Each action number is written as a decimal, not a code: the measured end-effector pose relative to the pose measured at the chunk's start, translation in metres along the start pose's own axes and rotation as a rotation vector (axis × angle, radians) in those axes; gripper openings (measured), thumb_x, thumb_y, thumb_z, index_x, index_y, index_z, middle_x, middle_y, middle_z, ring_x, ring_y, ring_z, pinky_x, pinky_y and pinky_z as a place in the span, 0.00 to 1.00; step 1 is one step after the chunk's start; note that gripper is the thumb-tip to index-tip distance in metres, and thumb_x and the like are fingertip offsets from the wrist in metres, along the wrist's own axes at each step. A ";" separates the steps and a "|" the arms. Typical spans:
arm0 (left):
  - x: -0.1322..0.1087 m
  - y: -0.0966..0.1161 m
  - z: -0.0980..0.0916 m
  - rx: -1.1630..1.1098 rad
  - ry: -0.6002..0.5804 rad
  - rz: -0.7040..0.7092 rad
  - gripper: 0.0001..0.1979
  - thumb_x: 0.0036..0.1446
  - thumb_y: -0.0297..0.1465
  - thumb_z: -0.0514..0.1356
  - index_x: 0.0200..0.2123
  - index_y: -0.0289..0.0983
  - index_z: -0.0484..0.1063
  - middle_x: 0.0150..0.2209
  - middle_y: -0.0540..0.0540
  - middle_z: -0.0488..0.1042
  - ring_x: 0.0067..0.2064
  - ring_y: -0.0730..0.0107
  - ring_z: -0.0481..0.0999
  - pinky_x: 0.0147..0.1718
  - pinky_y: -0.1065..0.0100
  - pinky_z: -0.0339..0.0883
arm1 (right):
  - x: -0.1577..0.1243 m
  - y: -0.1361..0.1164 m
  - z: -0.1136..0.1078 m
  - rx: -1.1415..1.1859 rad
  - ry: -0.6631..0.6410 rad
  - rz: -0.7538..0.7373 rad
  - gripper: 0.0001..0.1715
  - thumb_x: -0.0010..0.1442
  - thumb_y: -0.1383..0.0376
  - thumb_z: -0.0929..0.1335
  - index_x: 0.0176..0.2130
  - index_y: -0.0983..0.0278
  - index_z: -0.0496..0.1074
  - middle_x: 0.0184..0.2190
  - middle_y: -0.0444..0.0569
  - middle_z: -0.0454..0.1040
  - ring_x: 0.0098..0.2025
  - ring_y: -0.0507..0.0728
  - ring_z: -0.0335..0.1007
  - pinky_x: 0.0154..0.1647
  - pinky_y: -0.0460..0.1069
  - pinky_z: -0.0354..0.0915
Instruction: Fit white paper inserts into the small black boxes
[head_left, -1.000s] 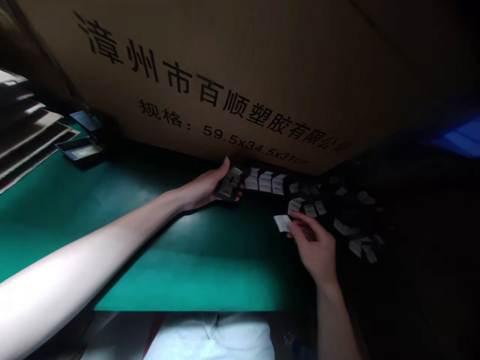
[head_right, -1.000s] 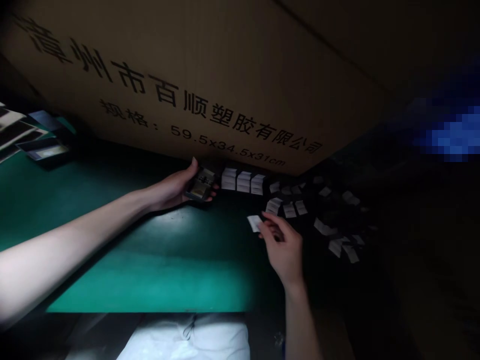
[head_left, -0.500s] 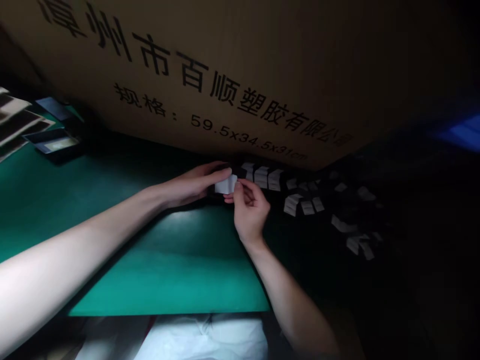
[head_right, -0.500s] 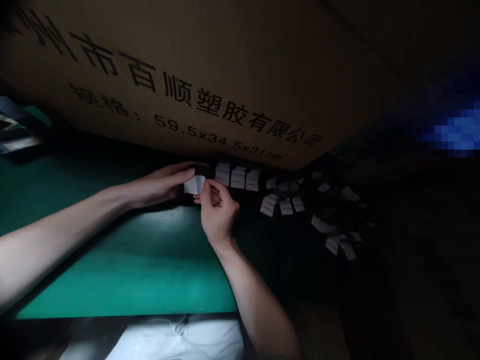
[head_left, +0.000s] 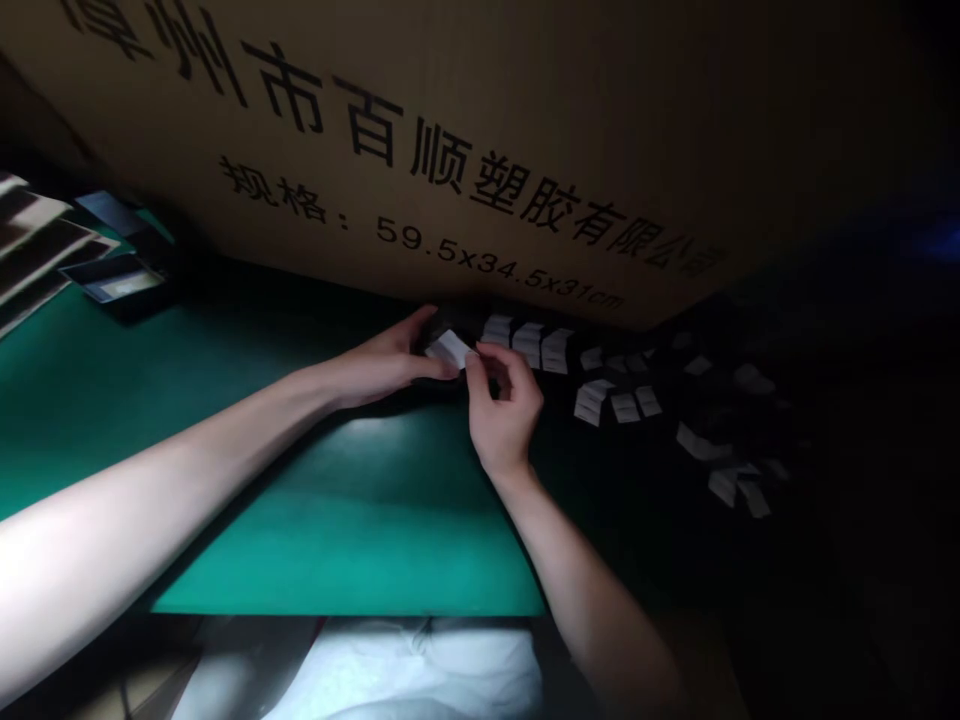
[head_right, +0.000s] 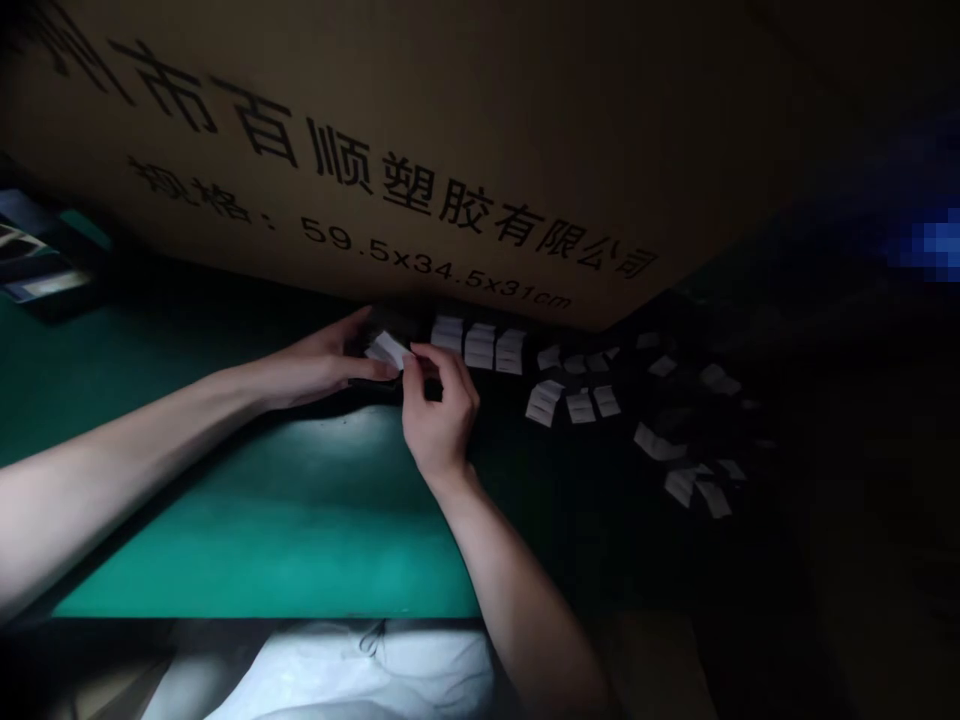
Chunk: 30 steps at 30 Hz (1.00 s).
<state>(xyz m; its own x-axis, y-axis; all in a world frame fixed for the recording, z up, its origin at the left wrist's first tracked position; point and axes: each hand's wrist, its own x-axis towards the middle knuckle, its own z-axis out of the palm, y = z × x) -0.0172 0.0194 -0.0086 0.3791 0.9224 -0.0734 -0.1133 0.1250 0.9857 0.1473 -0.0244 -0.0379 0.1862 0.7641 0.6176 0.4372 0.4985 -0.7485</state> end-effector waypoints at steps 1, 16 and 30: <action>-0.001 0.001 0.001 0.028 -0.016 -0.013 0.28 0.47 0.29 0.74 0.52 0.36 0.74 0.44 0.43 0.81 0.47 0.58 0.81 0.49 0.59 0.73 | 0.000 0.001 0.001 0.005 0.007 0.009 0.08 0.71 0.60 0.69 0.44 0.61 0.74 0.38 0.48 0.80 0.39 0.54 0.79 0.43 0.50 0.78; -0.001 0.002 -0.001 0.194 -0.087 -0.029 0.28 0.47 0.29 0.70 0.53 0.37 0.73 0.46 0.46 0.80 0.49 0.56 0.78 0.49 0.61 0.73 | 0.002 0.001 0.004 0.115 0.011 0.057 0.09 0.68 0.62 0.72 0.45 0.60 0.69 0.33 0.40 0.73 0.27 0.47 0.71 0.27 0.43 0.69; 0.000 -0.002 0.002 -0.057 -0.081 -0.074 0.25 0.42 0.22 0.66 0.47 0.38 0.74 0.38 0.48 0.79 0.40 0.62 0.78 0.39 0.65 0.71 | 0.001 0.004 0.005 0.123 -0.096 0.184 0.15 0.69 0.56 0.69 0.51 0.58 0.67 0.35 0.41 0.74 0.25 0.47 0.71 0.21 0.42 0.69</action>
<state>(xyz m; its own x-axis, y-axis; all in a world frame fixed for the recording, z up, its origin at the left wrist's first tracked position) -0.0154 0.0182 -0.0106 0.4613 0.8775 -0.1313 -0.1331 0.2148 0.9675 0.1451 -0.0198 -0.0420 0.1658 0.8790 0.4471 0.2919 0.3893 -0.8736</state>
